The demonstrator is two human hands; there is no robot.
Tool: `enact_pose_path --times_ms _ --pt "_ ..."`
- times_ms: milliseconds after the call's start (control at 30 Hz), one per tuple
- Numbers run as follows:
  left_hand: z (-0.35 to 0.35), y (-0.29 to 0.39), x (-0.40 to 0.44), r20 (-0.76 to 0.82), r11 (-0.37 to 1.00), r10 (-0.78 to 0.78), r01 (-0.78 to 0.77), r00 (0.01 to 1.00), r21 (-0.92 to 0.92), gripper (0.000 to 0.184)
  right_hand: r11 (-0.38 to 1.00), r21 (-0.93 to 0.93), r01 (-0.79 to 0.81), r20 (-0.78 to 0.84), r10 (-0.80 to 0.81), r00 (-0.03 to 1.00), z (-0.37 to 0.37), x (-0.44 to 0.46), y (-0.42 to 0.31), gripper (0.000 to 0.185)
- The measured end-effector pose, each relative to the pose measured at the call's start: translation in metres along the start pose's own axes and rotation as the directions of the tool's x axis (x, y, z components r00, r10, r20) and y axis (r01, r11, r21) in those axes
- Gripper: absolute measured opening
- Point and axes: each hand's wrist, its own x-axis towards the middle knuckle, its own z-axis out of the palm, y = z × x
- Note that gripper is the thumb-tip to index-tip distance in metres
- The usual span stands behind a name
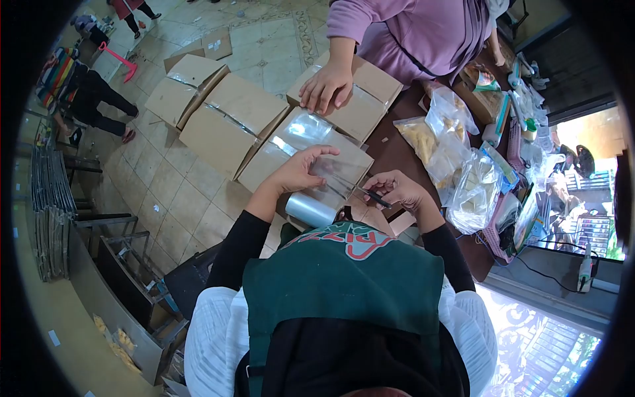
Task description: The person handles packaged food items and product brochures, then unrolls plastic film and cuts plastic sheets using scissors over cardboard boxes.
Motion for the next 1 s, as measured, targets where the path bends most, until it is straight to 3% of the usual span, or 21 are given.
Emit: enact_pose_path --times_ms 100,300,500,900,1000 --pt "0.0011 0.0025 0.0001 -0.005 0.999 -0.023 0.023 1.000 -0.039 0.065 1.000 0.012 0.013 0.002 -0.013 1.000 -0.0016 0.0011 0.0017 0.045" --pt "-0.0020 -0.0018 0.0019 -0.017 0.997 0.026 -0.025 1.000 0.068 0.064 1.000 0.014 0.013 0.009 -0.014 1.000 -0.0026 0.0032 0.0004 0.047" --pt "-0.0035 -0.0003 0.0008 0.035 0.995 0.006 -0.003 0.999 -0.096 0.067 1.000 -0.023 0.001 0.024 0.000 1.000 -0.0025 0.0017 -0.0038 0.043" --pt "-0.0015 0.0003 -0.0004 0.032 0.986 0.021 -0.015 0.999 -0.168 0.067 1.000 -0.005 -0.003 0.067 0.004 0.998 -0.0017 0.0084 0.0015 0.040" --pt "-0.0032 -0.0019 -0.0002 0.027 0.995 0.021 -0.018 0.999 -0.099 0.067 1.000 -0.012 0.004 0.077 -0.003 0.997 -0.0001 0.0082 0.0038 0.040"
